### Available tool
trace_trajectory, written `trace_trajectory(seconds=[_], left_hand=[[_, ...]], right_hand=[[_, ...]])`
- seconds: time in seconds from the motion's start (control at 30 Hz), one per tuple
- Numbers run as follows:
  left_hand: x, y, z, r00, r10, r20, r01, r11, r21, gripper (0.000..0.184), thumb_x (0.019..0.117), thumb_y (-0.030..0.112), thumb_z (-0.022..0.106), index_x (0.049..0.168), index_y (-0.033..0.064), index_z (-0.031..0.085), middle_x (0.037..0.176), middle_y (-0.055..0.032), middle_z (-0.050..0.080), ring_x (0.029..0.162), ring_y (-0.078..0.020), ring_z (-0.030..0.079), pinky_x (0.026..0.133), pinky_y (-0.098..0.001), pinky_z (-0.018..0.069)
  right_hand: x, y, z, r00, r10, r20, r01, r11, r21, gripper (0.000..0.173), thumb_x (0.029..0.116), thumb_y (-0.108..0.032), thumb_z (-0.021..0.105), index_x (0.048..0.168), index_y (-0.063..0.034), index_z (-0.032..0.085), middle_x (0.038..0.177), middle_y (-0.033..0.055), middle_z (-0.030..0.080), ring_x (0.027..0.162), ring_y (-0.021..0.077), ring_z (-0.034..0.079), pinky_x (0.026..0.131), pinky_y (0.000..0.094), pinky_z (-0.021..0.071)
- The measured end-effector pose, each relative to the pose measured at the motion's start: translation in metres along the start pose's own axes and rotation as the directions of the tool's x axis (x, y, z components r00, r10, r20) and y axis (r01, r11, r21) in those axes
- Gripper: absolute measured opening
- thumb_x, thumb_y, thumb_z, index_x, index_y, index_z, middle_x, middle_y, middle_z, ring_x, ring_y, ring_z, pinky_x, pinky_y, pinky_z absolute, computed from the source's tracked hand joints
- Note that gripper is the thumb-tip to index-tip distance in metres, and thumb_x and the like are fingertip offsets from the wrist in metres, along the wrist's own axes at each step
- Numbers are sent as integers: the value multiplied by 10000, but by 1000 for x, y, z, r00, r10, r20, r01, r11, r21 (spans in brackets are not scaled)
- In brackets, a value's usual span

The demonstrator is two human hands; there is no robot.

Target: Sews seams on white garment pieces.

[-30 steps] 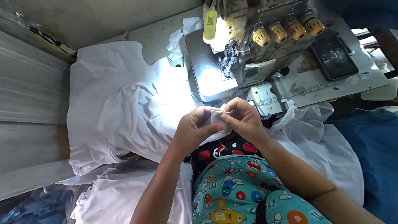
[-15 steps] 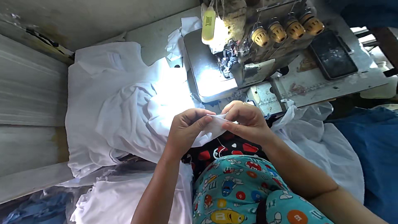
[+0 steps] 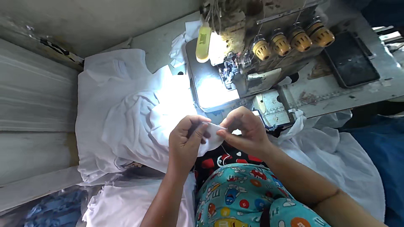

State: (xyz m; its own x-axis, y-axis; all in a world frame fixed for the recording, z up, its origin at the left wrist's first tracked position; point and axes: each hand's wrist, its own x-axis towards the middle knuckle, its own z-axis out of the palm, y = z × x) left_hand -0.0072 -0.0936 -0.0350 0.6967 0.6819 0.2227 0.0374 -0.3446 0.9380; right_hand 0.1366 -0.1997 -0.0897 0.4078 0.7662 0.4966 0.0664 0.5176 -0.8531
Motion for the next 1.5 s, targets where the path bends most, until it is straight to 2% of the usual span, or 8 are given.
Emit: trace_trajectory(seconds=[0.2, 0.43, 0.8, 1.03, 1.17, 1.27, 1.4, 1.5], left_hand=[[60, -21, 34, 809, 588, 14, -543, 737, 402, 121, 1014, 82, 604, 974, 8, 690, 927, -78, 625, 914, -82, 596, 861, -179, 476], [72, -53, 65, 909, 415, 43, -398, 830, 390, 110, 944, 89, 707, 1030, 24, 729, 946, -75, 714, 837, -115, 641, 786, -277, 515], [53, -45, 63, 935, 337, 106, -329, 721, 610, 208, 990, 84, 615, 1150, -20, 698, 1073, -156, 731, 989, -238, 707, 887, -362, 554], [95, -47, 42, 954, 200, 224, -294, 770, 566, 245, 1019, 88, 514, 1151, -50, 668, 1158, -210, 684, 1139, -305, 644, 1016, -430, 476], [137, -89, 30, 911, 363, 194, -384, 581, 717, 292, 1044, 201, 473, 1119, -1, 670, 1137, -203, 698, 1100, -342, 670, 941, -480, 505], [150, -47, 39, 995, -17, 96, -50, 753, 656, 365, 1027, 189, 556, 1299, -50, 604, 1293, -245, 626, 1277, -367, 561, 1131, -504, 378], [137, -57, 25, 988, 153, 7, -129, 806, 577, 179, 946, 134, 658, 978, -32, 716, 948, -183, 700, 964, -295, 666, 925, -453, 499], [104, -62, -1, 975, 194, -110, -110, 845, 523, 102, 900, 28, 660, 944, -48, 711, 966, -168, 665, 894, -188, 629, 806, -309, 513]], right_hand=[[16, -5, -18, 984, 87, -156, -95, 994, -46, 153, 934, -19, 670, 1047, -96, 602, 912, -46, 703, 740, 23, 694, 676, 226, 625], [2, 14, -39, 894, 307, -326, -355, 930, -98, 148, 898, 26, 646, 994, -74, 592, 808, -44, 676, 619, 17, 654, 586, 187, 592], [9, 25, -46, 978, -8, -206, -128, 762, -634, 193, 975, -108, 604, 1033, -14, 762, 837, 45, 738, 708, 47, 678, 652, 211, 576], [4, 28, -47, 987, 73, -145, -156, 680, -716, 289, 1022, -180, 553, 1159, -10, 742, 825, 66, 741, 697, 122, 696, 645, 299, 591], [5, 22, -48, 985, 99, -138, -167, 713, -681, 273, 1027, -181, 552, 1159, -18, 725, 872, 51, 748, 717, 93, 696, 652, 277, 598], [6, 14, -46, 988, 96, -118, -149, 750, -645, 260, 1021, -168, 554, 1128, 5, 717, 857, 54, 742, 708, 70, 688, 653, 243, 591], [7, 8, -42, 996, 68, -50, -84, 786, -612, 233, 1021, -158, 562, 1081, -7, 730, 855, 49, 743, 717, 51, 687, 659, 214, 585], [5, 10, -39, 1000, 19, -3, -17, 829, -559, 215, 1013, -129, 580, 1073, 2, 741, 873, 70, 744, 719, 48, 673, 669, 203, 569]])
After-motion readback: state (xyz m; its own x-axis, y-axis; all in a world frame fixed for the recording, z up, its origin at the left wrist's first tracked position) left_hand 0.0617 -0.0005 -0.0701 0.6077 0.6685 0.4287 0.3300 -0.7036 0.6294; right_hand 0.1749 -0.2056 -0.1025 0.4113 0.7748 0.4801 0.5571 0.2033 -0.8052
